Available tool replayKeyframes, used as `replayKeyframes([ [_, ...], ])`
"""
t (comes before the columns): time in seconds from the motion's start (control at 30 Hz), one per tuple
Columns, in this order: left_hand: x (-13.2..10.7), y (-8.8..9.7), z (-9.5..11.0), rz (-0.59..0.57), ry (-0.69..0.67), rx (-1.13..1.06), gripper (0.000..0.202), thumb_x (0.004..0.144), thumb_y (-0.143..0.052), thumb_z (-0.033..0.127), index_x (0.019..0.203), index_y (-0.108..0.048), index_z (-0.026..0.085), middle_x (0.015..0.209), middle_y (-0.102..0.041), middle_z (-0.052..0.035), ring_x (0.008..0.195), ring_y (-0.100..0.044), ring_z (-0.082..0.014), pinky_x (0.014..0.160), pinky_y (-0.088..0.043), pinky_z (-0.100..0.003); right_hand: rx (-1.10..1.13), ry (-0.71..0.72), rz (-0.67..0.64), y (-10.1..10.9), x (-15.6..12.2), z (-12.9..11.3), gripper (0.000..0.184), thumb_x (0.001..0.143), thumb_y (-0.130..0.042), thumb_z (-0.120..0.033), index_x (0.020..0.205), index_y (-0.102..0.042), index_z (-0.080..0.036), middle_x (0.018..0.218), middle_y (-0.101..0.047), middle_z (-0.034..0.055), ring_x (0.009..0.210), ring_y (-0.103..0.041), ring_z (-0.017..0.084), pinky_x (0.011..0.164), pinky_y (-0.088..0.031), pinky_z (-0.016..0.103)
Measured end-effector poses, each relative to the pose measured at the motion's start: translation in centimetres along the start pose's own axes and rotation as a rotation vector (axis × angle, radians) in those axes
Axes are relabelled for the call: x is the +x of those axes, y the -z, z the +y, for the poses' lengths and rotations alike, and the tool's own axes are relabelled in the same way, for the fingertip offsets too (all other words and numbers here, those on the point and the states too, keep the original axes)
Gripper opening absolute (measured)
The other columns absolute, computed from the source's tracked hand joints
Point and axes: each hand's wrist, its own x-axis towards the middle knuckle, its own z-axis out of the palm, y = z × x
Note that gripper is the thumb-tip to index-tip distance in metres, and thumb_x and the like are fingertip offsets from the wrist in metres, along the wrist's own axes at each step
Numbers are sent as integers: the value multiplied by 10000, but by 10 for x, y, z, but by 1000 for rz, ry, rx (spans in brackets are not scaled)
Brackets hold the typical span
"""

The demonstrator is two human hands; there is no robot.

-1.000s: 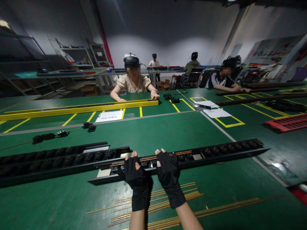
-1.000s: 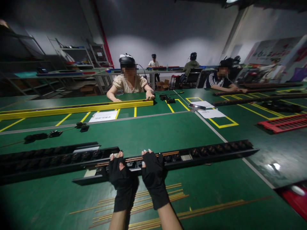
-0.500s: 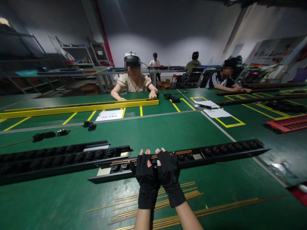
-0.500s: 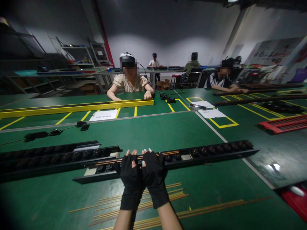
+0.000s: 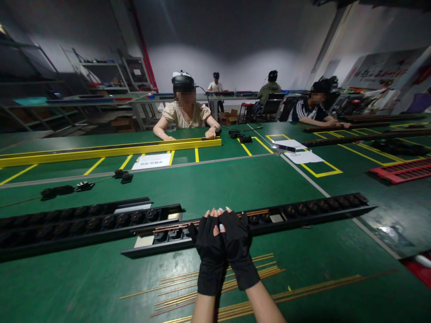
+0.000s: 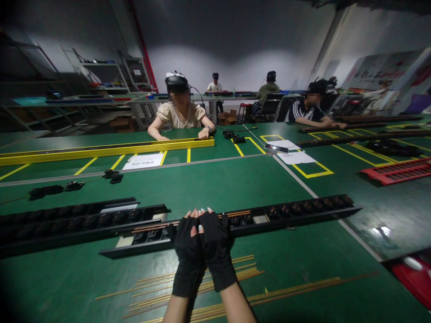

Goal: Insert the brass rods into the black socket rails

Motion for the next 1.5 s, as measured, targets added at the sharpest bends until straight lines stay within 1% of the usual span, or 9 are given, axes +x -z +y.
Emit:
replayKeyframes([
  [0.13, 1, 4, 0, -32, 32, -25, 391, 973, -366, 190, 1273, -613, 146, 1199, -711, -142, 1190, -636, -221, 1078, -445, -440, 3, -20, 19, 4, -1, 1, 388, 953, -394, -160, 1250, -641, -201, 1177, -732, 47, 1266, -581, 186, 1233, -143, 445],
  [0.3, 2, 8, 5, -48, 98, 2, 396, 984, -348, 222, 1261, -625, 164, 1184, -720, -140, 1159, -648, -231, 1166, -315, -497, -35, -151, 43, 10, 0, 7, 400, 964, -373, -164, 1281, -615, -158, 1227, -709, 98, 1337, -528, 217, 1206, -179, 484],
  [0.5, 3, 9, 7, -46, 79, 53, 409, 961, -346, 115, 1263, -618, 165, 1195, -720, -117, 1170, -636, -206, 1175, -254, -438, -49, -195, 36, 12, 0, 12, 387, 969, -368, -168, 1252, -631, -162, 1227, -709, 92, 1348, -518, 221, 1199, -186, 491],
  [0.63, 1, 7, 6, -36, 72, 58, 417, 944, -363, 77, 1262, -617, 168, 1205, -717, -109, 1187, -623, -207, 1176, -228, -440, -108, -254, 30, 12, -2, 15, 385, 971, -366, -171, 1225, -656, -191, 1209, -716, 81, 1342, -518, 213, 1204, -162, 517],
  [0.8, 3, 9, 8, -28, 77, 52, 415, 942, -359, 70, 1236, -634, 170, 1178, -730, -95, 1157, -633, -203, 1151, -249, -423, -214, -312, 65, 12, -3, 27, 421, 983, -353, -244, 1305, -609, -157, 1316, -649, 140, 1377, -467, 257, 1172, -222, 548],
  [0.97, 9, 11, 10, -14, 98, 28, 417, 953, -335, 87, 1200, -659, 178, 1146, -742, -84, 1111, -651, -198, 1119, -278, -410, -167, -309, 91, 13, -3, 35, 387, 978, -372, -213, 1269, -623, -166, 1214, -703, 107, 1320, -523, 236, 1157, -255, 522],
  [1.1, 7, 10, 8, -31, 89, 21, 428, 955, -329, 104, 1220, -655, 185, 1162, -737, -88, 1132, -644, -201, 1108, -294, -414, -218, -358, 100, 15, -4, 38, 423, 982, -352, -245, 1309, -604, -155, 1301, -654, 147, 1381, -460, 277, 1131, -272, 543],
  [1.3, 2, 8, 6, -54, 133, -13, 443, 961, -320, 125, 1246, -649, 207, 1184, -728, -93, 1153, -636, -205, 1106, -290, -427, -220, -397, 82, 18, -4, 41, 414, 988, -356, -236, 1304, -613, -163, 1261, -677, 138, 1367, -476, 283, 1118, -269, 545],
  [1.5, 4, 10, 5, -40, 110, -15, 432, 957, -335, 113, 1243, -644, 209, 1177, -731, -80, 1151, -634, -197, 1087, -312, -403, -243, -492, 69, 19, -7, 46, 475, 990, -322, -275, 1397, -533, -151, 1368, -599, 178, 1419, -400, 303, 1101, -282, 557],
])
